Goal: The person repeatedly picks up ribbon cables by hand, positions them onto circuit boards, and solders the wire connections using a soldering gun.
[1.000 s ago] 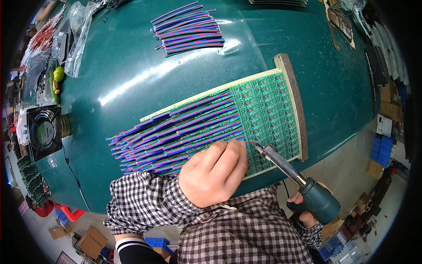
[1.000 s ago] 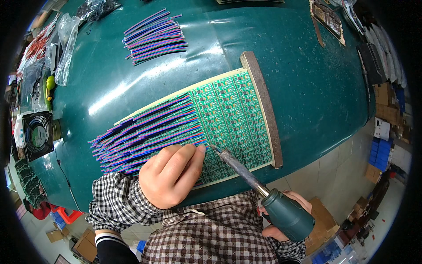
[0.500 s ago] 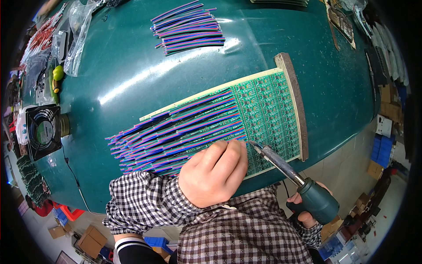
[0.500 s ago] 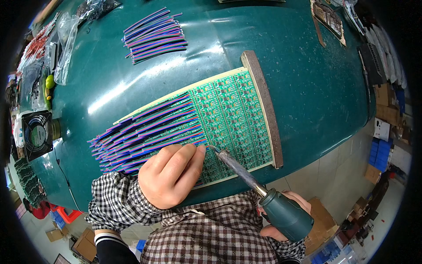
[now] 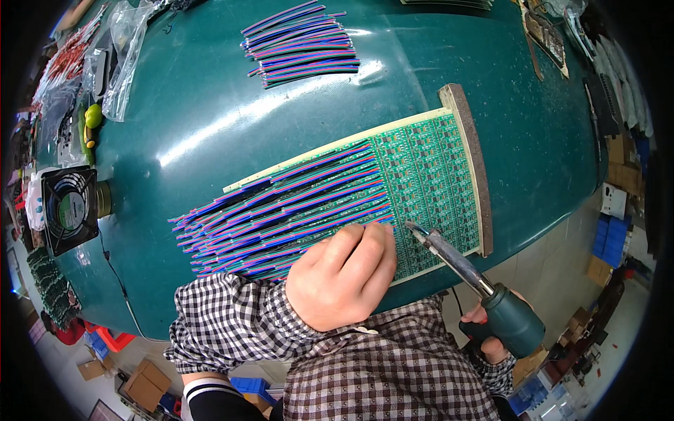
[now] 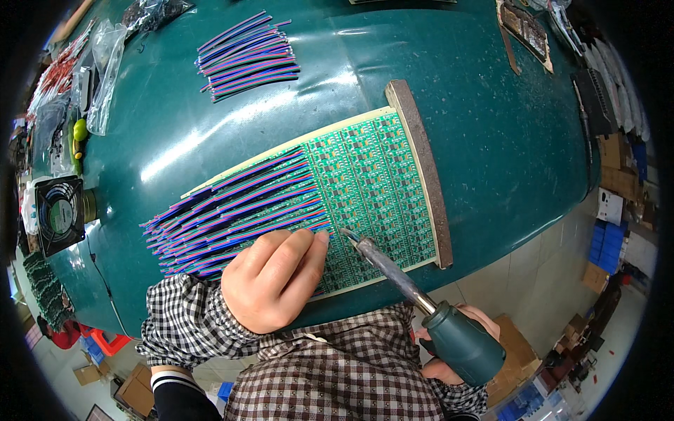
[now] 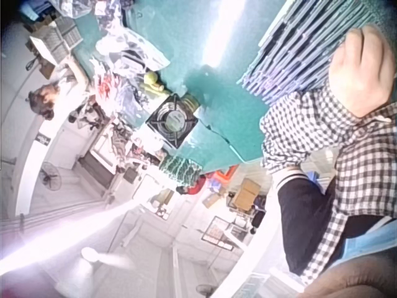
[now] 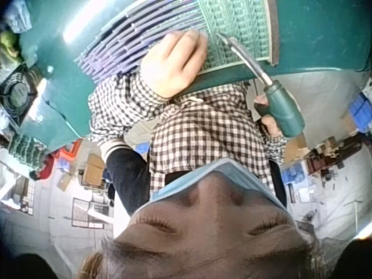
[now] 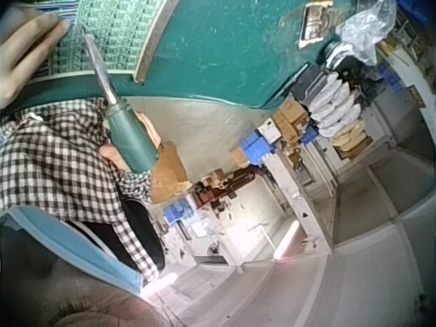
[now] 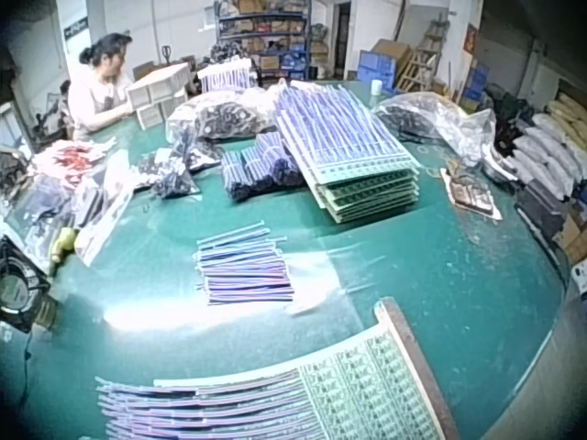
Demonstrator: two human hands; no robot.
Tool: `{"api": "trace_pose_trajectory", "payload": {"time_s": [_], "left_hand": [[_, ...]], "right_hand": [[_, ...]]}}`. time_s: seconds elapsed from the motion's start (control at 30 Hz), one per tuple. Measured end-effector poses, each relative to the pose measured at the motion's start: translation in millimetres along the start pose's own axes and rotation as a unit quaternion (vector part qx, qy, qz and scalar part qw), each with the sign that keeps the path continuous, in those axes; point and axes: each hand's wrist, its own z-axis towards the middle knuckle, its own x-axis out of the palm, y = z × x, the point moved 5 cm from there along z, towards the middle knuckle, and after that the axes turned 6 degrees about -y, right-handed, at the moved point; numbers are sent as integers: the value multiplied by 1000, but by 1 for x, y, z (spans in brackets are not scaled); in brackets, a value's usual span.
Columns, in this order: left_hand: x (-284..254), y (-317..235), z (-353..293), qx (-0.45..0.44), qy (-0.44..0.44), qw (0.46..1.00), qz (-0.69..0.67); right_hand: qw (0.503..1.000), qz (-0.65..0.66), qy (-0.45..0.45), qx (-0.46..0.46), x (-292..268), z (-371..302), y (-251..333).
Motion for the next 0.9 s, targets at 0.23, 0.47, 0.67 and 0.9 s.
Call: {"api": "trace_pose_trajectory", "payload": {"time_s": [0.23, 0.47, 0.67, 0.9], "left_hand": [[1, -4, -1, 17, -1, 999, 29], [1, -6, -3, 6, -14, 999, 39], [-1, -6, -3, -1, -6, 999, 37], [1, -5, -4, 7, -4, 999, 37]], "right_hand": [[999, 44, 0, 5, 0, 1, 1], [999, 33, 34, -8, 0, 2, 0], [999, 28, 32, -10, -2, 0, -2], [999, 45, 7, 8, 1, -2, -3]]}}
